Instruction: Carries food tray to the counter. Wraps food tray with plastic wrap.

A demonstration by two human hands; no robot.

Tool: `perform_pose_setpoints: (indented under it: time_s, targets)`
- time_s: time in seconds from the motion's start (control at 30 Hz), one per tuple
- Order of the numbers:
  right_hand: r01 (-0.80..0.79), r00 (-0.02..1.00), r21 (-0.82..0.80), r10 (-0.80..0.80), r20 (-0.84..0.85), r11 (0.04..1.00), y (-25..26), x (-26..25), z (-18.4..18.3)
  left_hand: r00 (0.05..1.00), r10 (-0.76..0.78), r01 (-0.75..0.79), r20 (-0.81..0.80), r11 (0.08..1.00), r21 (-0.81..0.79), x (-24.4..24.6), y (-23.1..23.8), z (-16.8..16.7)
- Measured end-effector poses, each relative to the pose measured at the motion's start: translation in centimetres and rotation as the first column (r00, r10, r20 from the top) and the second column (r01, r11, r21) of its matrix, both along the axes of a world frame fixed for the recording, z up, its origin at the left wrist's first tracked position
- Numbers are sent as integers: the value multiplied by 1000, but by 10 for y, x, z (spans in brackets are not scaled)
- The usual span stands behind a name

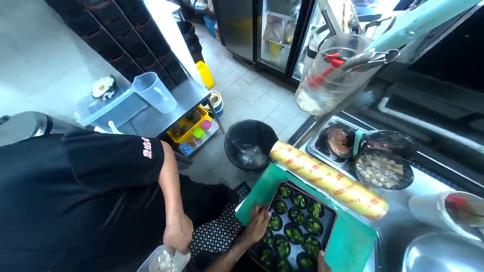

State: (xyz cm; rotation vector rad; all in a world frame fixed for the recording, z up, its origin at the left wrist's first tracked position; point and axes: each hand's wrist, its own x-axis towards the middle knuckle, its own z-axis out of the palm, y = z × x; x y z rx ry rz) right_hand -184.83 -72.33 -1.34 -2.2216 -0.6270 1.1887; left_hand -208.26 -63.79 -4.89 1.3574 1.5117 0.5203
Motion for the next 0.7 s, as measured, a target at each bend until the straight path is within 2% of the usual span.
perform_pose_setpoints:
  time_s: [0.07,0.13,0.27,0.4,0.6,0.7]
  targets:
    - [-29,997,24,28,68,999,-4,-1,-3,997,31,-29,-73,999,17,2,-3,3]
    - [25,994,86,-34,106,996,-8,-3,-11,989,71,-64,-126,996,60,7,-3,3]
    - [59,997,121,-66,49,991,-8,1,-9,991,103,-91,-81,985,146,18,-1,-5]
    - [-7,998,148,-1,55,989,-14,12,2,998,14,-3,-56,980,197,23,0,4]
    - [211,973,184,-187,-137,960,-36,42,46,998,-49,54,-29,979,195,60,-10,51]
    - [320,946,217,-298,-128,922,-64,76,71,991,-110,96,75,981,168,101,-27,83]
